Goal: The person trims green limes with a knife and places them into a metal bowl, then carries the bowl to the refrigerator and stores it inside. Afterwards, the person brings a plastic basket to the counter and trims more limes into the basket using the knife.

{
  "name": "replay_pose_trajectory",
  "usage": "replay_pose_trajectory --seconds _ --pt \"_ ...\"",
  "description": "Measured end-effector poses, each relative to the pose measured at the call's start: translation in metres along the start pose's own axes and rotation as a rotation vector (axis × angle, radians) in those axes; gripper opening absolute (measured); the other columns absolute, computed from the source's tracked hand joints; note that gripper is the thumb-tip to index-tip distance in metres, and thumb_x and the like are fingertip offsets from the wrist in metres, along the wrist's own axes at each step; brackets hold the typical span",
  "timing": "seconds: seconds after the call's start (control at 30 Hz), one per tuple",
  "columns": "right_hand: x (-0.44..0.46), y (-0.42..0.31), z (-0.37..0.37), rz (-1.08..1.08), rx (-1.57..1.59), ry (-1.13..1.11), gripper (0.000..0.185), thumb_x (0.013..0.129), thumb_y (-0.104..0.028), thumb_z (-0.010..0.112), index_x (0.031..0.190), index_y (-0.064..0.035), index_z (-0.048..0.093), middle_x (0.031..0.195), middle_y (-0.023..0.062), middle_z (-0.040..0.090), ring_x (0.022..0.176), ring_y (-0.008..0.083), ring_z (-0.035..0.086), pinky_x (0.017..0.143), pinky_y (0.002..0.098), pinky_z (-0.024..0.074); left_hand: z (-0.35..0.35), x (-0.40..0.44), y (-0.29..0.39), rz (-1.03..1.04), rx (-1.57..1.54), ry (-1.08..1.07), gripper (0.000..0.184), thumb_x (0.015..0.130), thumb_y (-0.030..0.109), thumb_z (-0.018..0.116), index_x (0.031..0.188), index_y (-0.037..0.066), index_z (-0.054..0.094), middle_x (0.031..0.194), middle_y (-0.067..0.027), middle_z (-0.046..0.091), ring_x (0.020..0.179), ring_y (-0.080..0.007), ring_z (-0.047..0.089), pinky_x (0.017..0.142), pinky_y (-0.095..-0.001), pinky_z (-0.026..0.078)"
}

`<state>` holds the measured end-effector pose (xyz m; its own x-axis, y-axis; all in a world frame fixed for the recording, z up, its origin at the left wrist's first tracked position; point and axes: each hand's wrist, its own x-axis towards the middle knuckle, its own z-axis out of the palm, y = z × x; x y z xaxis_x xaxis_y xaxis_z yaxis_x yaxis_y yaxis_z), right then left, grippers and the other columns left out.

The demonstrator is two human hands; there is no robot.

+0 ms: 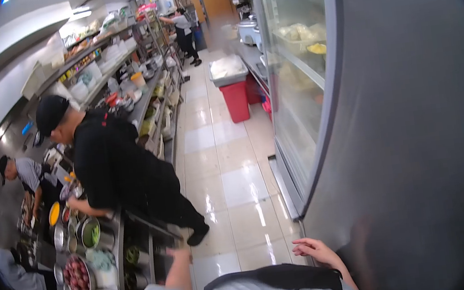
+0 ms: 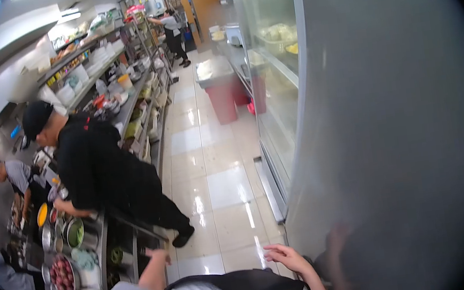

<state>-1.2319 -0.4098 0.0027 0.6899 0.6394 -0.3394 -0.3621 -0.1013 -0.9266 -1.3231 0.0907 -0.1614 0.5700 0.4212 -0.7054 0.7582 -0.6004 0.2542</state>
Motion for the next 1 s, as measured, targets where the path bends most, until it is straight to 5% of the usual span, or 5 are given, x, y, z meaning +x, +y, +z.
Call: replay_pose_trajectory --seconds 0.33,0.6,0.67,0.8,1.0 --pt "0.220 -0.037 -0.063 -0.167 -0.338 0.341 0.029 0.082 -0.019 0.059 0.107 -0.0038 0.057 0.081 0.0049 0.062 0.070 0.0110 0.057 0.065 0.0246 0.0455 0.041 0.114 -0.092 -0.374 -0.155 -0.229 0.038 0.074 0.037 0.058 0.101 0.010 0.062 0.104 -0.0139 0.060 0.099 -0.0276 0.056 0.081 -0.0438 0.045" --pt "0.410 -0.181 -0.009 -0.346 -0.604 0.173 0.031 0.082 -0.019 0.060 0.109 -0.0056 0.056 0.085 0.0060 0.061 0.076 0.0130 0.056 0.070 0.0264 0.0458 -0.132 0.315 0.087 -0.103 -0.342 -0.218 0.041 0.073 0.039 0.063 0.102 0.011 0.062 0.097 -0.0131 0.062 0.088 -0.0273 0.058 0.076 -0.0444 0.046" --pt "0.454 -0.189 -0.012 -0.342 -0.613 0.130 0.036 0.079 -0.026 0.061 0.109 -0.0064 0.057 0.090 0.0121 0.062 0.083 0.0203 0.060 0.072 0.0296 0.0469 -0.158 0.399 0.120 0.235 -0.215 -0.137 0.045 0.071 0.043 0.065 0.106 0.015 0.061 0.093 -0.0079 0.060 0.078 -0.0208 0.055 0.063 -0.0420 0.047" --pt "0.526 -0.191 -0.042 -0.174 -0.674 0.037 0.041 0.079 -0.031 0.062 0.111 -0.0062 0.056 0.090 0.0134 0.062 0.080 0.0211 0.061 0.073 0.0306 0.0470 -0.279 0.419 0.228 0.183 -0.246 -0.097 0.043 0.072 0.042 0.064 0.102 0.011 0.063 0.096 -0.0127 0.063 0.088 -0.0232 0.060 0.075 -0.0369 0.048" --pt "0.634 -0.197 -0.142 0.056 -0.825 0.172 0.047 0.077 -0.035 0.064 0.114 -0.0075 0.055 0.092 0.0124 0.063 0.084 0.0213 0.060 0.074 0.0317 0.0470 -0.357 0.557 0.222 0.296 -0.275 0.206 0.036 0.074 0.037 0.062 0.091 0.005 0.065 0.081 -0.0109 0.065 0.074 -0.0241 0.060 0.067 -0.0369 0.048"
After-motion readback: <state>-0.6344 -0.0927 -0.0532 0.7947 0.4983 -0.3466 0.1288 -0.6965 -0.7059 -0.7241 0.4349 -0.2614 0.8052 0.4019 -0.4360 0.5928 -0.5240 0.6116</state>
